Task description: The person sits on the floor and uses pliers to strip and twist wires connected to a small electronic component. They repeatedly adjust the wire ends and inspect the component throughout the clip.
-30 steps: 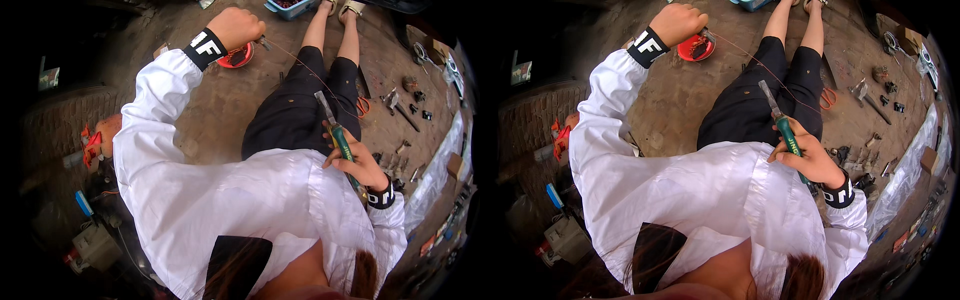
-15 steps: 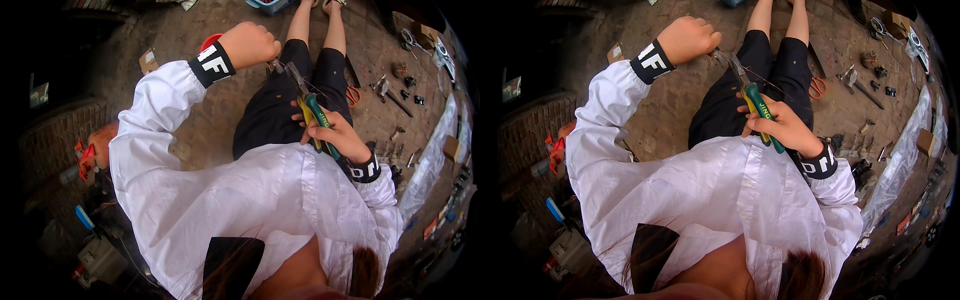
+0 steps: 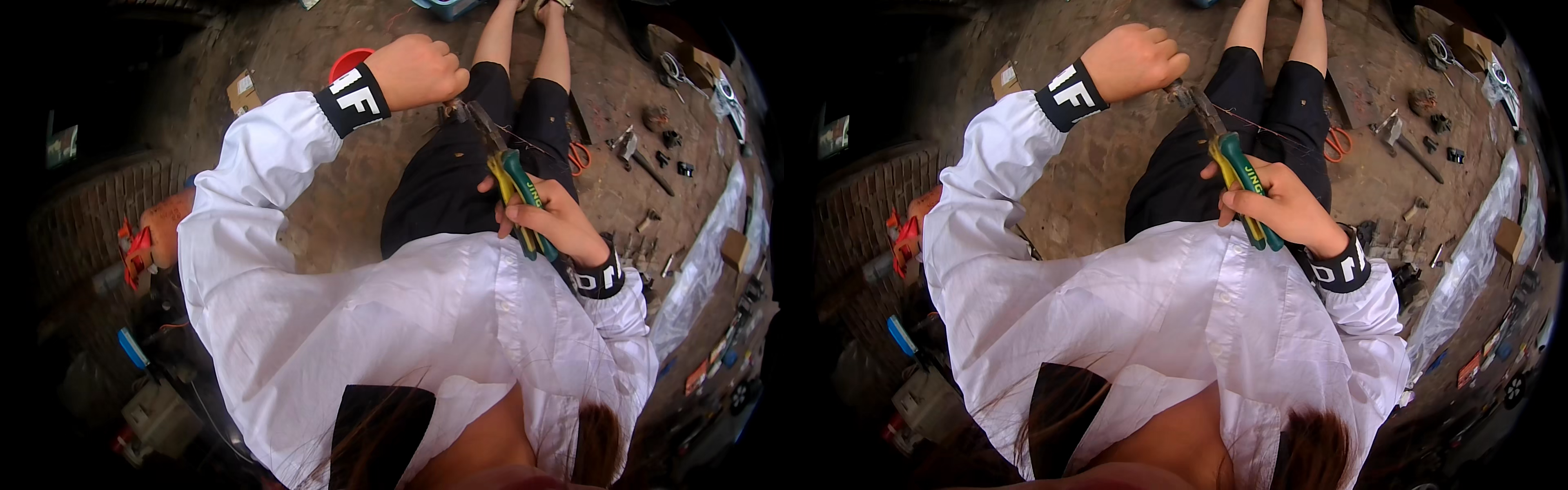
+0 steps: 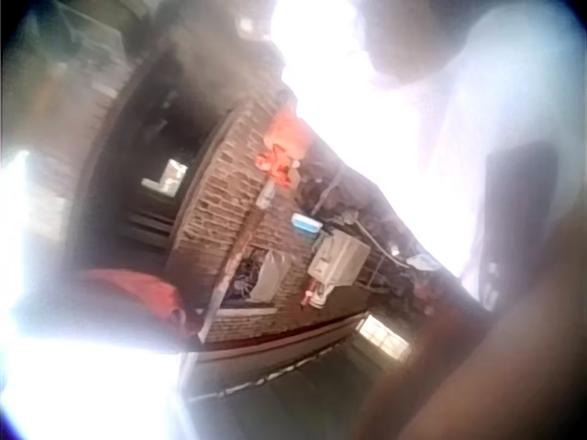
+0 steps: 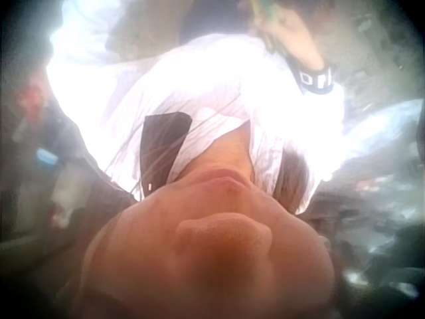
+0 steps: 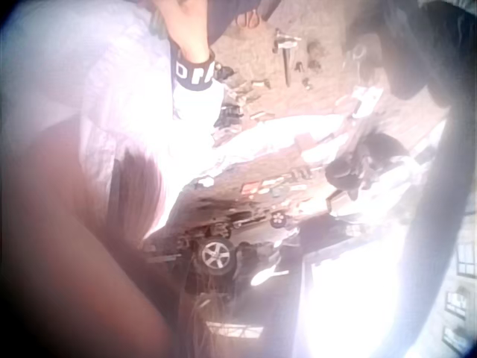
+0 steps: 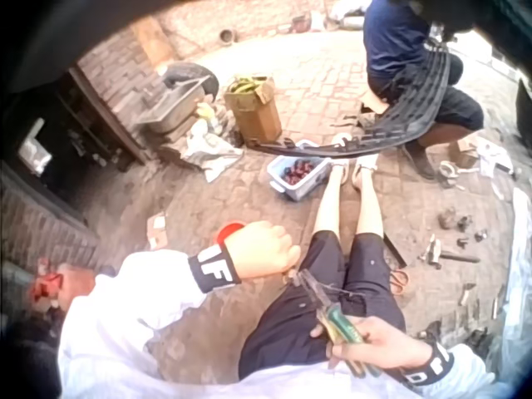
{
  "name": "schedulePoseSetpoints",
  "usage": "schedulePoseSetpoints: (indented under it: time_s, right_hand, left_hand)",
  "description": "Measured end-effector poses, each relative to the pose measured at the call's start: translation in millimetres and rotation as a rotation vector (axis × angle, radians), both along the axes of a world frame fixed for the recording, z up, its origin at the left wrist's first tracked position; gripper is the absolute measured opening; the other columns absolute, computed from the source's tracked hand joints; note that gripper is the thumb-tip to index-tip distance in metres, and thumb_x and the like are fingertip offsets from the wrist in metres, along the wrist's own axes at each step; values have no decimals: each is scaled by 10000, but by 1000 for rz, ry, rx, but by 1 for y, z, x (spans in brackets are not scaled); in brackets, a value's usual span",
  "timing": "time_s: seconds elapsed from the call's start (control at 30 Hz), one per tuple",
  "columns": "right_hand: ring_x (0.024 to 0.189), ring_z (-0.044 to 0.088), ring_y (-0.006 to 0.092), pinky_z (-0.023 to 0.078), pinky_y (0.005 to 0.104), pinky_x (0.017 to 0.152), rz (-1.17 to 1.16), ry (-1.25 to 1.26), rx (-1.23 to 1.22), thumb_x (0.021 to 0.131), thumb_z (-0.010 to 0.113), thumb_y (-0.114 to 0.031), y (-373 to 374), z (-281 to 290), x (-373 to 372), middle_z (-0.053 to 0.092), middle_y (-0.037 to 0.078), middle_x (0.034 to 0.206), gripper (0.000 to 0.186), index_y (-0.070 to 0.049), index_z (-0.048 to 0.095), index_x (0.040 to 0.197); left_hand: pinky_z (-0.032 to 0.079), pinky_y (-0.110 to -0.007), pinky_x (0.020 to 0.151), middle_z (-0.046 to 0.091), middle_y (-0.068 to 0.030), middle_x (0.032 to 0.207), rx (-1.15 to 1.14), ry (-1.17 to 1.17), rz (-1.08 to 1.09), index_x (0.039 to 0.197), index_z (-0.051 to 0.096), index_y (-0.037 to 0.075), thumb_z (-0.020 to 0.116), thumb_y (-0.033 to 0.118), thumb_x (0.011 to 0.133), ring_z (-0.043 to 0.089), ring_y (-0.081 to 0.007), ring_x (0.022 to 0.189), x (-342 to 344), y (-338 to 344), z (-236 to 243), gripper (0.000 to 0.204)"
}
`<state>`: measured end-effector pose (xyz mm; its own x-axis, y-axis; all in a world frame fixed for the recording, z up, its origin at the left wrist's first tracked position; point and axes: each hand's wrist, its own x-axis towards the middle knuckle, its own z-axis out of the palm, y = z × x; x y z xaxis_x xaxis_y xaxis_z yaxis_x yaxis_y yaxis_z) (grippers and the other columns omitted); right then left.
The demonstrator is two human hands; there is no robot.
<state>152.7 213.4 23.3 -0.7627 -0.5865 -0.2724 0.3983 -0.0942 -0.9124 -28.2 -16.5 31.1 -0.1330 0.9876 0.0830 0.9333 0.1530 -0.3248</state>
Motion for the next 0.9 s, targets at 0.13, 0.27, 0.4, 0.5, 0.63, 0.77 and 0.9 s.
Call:
schedulePoseSetpoints:
  time_s: [0.13, 0.27, 0.4, 0.5, 0.63, 0.77, 0.9]
  right_hand:
    - [686, 604, 90, 439, 220, 661, -11, -32, 23, 883, 540, -119, -4, 5, 0, 638, 41, 702, 285, 26, 569, 1126]
    - [620, 571, 73, 431, 218, 602, -27, -98, 16, 877, 541, -100, -9, 4, 0, 588, 18, 665, 222, 24, 573, 1058]
    - [558, 518, 60, 413, 213, 544, -26, -194, -58, 868, 560, -89, -17, 5, 2, 533, 2, 624, 143, 11, 564, 970]
    - [533, 484, 56, 400, 214, 520, -26, -305, -120, 867, 572, -89, -20, 5, 3, 518, -1, 613, 104, -4, 551, 923]
    - [526, 473, 57, 392, 217, 507, -22, -438, -180, 870, 579, -92, -16, 9, 2, 501, -5, 608, 88, -18, 539, 895]
    - [562, 471, 61, 392, 210, 536, -10, -410, -243, 865, 589, -107, -12, -2, 3, 511, 7, 670, 114, -9, 535, 892]
    - [608, 464, 58, 377, 196, 573, 84, -279, -250, 862, 586, -126, -7, -7, -2, 508, 5, 729, 170, 8, 542, 956]
  left_hand:
    - [478, -288, 562, 564, 11, 687, 82, -11, -48, 693, 535, 115, 632, 205, 725, 593, -164, 683, -2, -3, 0, 136]
    - [467, -279, 538, 550, 21, 733, 141, -13, -71, 703, 532, 124, 641, 211, 721, 580, -143, 702, -3, -6, -3, 141]
    - [453, -270, 503, 529, 24, 662, 193, -19, -31, 669, 528, 128, 667, 235, 743, 572, -134, 635, -1, -18, -19, 190]
    - [447, -268, 491, 509, 25, 611, 251, 42, -47, 637, 519, 130, 684, 256, 756, 560, -135, 580, -4, -19, -21, 239]
    - [440, -269, 487, 494, 23, 590, 287, 69, -82, 621, 513, 130, 691, 260, 764, 551, -139, 560, -11, -13, -26, 263]
    - [435, -262, 504, 489, 25, 618, 267, 103, -141, 656, 522, 132, 692, 236, 727, 549, -134, 599, -16, -14, -22, 212]
    - [411, -252, 521, 455, 22, 638, 237, 47, -189, 690, 511, 126, 703, 211, 760, 527, -126, 619, -16, -17, -16, 221]
